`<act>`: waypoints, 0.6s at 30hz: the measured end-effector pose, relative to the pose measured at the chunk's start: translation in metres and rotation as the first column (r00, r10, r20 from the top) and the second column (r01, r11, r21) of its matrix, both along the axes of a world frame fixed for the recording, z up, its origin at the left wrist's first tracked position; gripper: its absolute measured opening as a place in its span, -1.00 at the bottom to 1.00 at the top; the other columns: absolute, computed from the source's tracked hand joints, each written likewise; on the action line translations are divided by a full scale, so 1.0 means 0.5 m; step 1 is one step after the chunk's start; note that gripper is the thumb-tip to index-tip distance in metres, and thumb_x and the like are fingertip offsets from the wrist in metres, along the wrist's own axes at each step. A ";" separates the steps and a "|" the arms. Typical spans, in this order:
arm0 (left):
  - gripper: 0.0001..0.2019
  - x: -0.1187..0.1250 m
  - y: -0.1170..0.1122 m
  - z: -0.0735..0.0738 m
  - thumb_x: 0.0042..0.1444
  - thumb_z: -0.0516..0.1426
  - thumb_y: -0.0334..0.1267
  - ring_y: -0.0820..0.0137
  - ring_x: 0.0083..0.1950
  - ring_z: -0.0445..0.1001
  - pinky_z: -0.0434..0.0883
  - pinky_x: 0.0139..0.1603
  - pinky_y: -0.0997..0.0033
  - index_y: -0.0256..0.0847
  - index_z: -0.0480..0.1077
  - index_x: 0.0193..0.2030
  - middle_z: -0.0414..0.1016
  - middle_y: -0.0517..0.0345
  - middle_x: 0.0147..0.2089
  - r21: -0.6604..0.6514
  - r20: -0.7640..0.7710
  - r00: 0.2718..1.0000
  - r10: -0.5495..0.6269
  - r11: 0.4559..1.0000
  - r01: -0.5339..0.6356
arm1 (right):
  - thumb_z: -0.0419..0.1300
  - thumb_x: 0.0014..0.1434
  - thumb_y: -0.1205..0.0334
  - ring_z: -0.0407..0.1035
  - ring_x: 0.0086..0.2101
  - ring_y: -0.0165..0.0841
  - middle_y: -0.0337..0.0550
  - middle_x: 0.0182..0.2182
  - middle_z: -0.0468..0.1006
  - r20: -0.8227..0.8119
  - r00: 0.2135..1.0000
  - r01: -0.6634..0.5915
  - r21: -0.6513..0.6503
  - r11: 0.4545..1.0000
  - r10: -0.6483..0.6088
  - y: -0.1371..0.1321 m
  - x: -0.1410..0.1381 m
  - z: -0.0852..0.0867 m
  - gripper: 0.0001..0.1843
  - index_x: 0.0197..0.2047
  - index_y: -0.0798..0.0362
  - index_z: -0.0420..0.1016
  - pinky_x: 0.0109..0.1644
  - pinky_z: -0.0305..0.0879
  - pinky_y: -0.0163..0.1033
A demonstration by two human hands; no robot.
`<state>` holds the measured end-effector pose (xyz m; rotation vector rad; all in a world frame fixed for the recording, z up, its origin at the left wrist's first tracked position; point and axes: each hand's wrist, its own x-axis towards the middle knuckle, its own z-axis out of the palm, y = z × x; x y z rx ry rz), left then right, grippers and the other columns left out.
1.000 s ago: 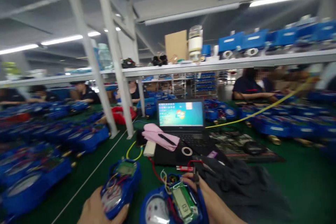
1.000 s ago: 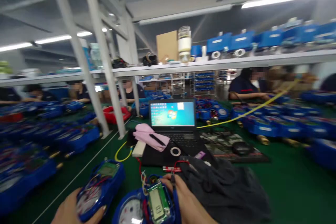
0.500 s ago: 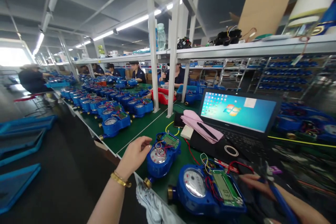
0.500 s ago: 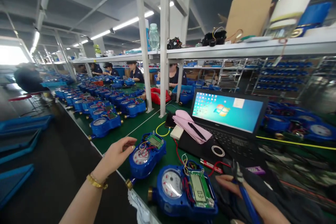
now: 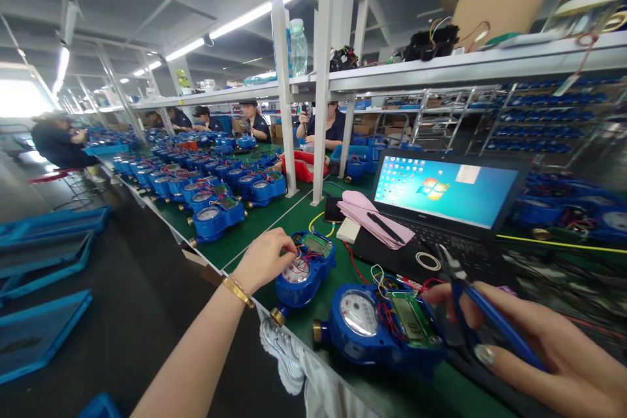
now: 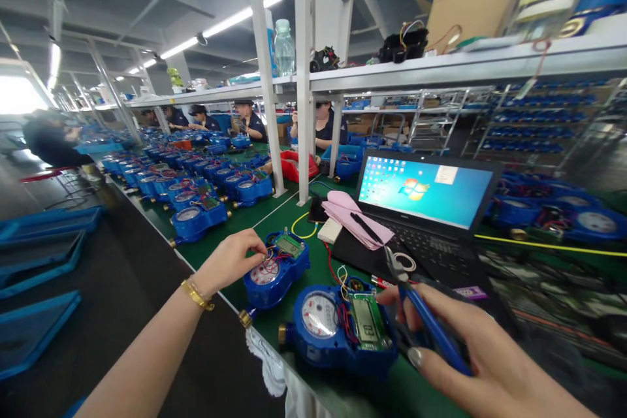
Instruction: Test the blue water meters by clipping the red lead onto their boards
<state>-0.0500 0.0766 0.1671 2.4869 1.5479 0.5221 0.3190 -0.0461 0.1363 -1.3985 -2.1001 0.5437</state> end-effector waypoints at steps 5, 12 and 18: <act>-0.87 0.015 0.000 0.023 0.07 0.08 -0.47 0.33 -0.14 0.38 0.34 -0.07 0.29 -0.25 0.44 -0.34 0.41 0.08 -0.22 -0.028 -0.147 0.988 -0.041 0.999 0.037 | 0.13 0.17 -0.03 0.43 -0.06 -0.04 0.00 -0.02 0.50 -0.011 0.993 -0.116 0.009 0.993 0.116 0.029 -0.071 0.077 -0.54 0.09 -0.04 0.37 -0.03 0.45 -0.02; -0.96 0.010 0.032 0.031 0.13 0.11 -0.43 0.37 -0.19 0.36 0.36 -0.12 0.27 -0.28 0.37 -0.33 0.37 0.15 -0.23 -0.153 -0.209 0.966 -0.154 0.981 0.124 | 0.11 0.13 0.10 0.43 -0.27 -0.21 -0.14 -0.29 0.49 -0.017 0.980 -0.198 -0.074 0.977 0.198 0.047 -0.128 0.109 -0.71 -0.08 0.01 0.37 -0.22 0.42 -0.19; -0.91 -0.005 0.052 0.015 0.20 0.08 -0.34 0.41 -0.26 0.36 0.37 -0.16 0.30 -0.29 0.35 -0.33 0.37 0.17 -0.26 -0.211 -0.095 0.979 -0.178 0.965 0.155 | 0.10 0.08 0.16 0.39 -0.20 -0.22 -0.15 -0.25 0.48 -0.113 0.963 -0.262 -0.178 0.948 0.245 0.066 -0.157 0.135 -0.87 -0.30 0.01 0.31 -0.14 0.34 -0.17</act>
